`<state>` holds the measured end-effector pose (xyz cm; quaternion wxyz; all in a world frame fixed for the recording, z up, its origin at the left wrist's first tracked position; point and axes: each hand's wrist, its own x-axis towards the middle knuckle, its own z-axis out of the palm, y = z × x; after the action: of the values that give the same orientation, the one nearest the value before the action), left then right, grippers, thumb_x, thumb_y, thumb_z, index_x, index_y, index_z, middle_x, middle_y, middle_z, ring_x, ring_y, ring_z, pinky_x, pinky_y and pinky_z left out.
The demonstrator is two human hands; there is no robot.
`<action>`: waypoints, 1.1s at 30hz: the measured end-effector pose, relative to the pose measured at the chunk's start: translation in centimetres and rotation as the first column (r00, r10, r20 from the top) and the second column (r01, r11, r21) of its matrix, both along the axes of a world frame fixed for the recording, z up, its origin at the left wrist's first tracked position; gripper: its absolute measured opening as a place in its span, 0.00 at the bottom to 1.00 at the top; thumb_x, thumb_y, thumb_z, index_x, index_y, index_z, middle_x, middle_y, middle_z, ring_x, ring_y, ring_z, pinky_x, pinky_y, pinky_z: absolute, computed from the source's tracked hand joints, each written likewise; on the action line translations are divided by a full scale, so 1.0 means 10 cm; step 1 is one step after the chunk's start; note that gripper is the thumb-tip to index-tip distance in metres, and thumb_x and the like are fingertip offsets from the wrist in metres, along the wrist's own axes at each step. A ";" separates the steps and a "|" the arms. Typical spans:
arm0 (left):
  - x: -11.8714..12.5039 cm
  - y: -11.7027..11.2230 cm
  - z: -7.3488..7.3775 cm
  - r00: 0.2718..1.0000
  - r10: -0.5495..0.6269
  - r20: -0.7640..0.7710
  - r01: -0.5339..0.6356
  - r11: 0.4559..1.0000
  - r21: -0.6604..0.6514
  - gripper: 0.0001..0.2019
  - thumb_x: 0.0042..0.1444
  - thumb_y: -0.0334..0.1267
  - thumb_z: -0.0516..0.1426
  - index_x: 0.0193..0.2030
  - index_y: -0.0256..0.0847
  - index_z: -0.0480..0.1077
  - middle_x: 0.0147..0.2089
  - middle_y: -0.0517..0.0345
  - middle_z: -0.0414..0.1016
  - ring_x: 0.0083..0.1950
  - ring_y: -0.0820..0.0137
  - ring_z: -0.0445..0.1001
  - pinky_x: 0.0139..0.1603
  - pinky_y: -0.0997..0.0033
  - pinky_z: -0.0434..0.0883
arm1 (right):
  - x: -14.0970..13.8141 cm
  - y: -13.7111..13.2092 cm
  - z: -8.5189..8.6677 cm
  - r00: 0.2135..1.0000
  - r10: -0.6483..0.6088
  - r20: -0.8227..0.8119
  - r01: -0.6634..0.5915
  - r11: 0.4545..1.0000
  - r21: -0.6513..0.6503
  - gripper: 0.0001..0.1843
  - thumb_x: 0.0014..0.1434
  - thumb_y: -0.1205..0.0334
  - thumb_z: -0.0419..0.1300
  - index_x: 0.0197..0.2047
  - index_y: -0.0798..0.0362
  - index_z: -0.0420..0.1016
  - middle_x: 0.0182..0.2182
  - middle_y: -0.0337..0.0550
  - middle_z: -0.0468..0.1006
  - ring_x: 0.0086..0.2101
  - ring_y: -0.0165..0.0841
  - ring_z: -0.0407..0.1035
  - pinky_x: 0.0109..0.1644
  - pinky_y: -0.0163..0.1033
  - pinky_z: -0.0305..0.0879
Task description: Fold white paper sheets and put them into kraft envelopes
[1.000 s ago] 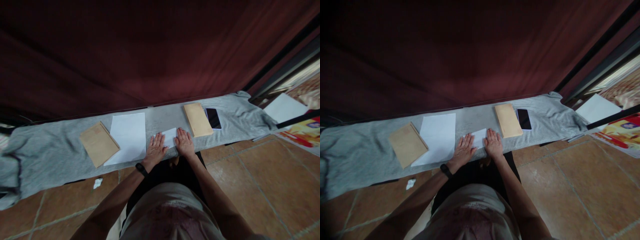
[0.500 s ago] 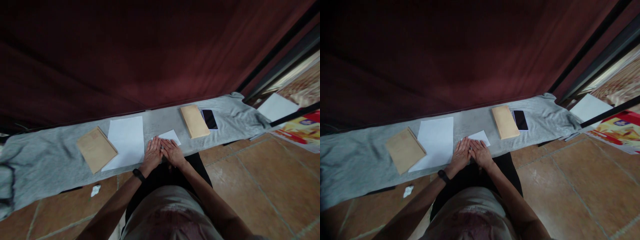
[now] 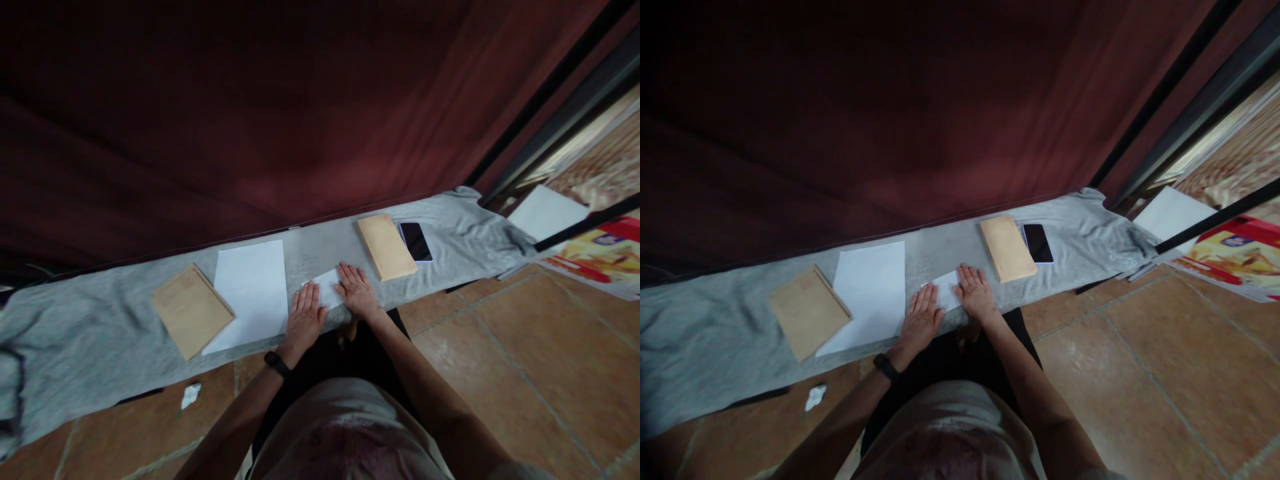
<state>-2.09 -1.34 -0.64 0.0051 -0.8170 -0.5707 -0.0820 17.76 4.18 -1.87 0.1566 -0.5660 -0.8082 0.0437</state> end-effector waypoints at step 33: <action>0.51 -0.07 0.04 0.967 -0.224 0.123 0.227 0.974 -0.003 0.29 0.72 0.45 0.42 0.75 0.33 0.47 0.76 0.43 0.51 0.77 0.60 0.47 0.75 0.52 0.53 | 0.09 -0.84 -0.09 0.994 0.097 -0.045 -0.092 0.990 0.105 0.30 0.70 0.62 0.47 0.73 0.60 0.53 0.69 0.54 0.61 0.69 0.43 0.52 0.72 0.58 0.50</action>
<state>3.03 -2.09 -0.20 -0.0459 -0.8701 -0.4740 -0.1268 18.66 -4.18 -2.75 0.2036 -0.5170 -0.8311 0.0234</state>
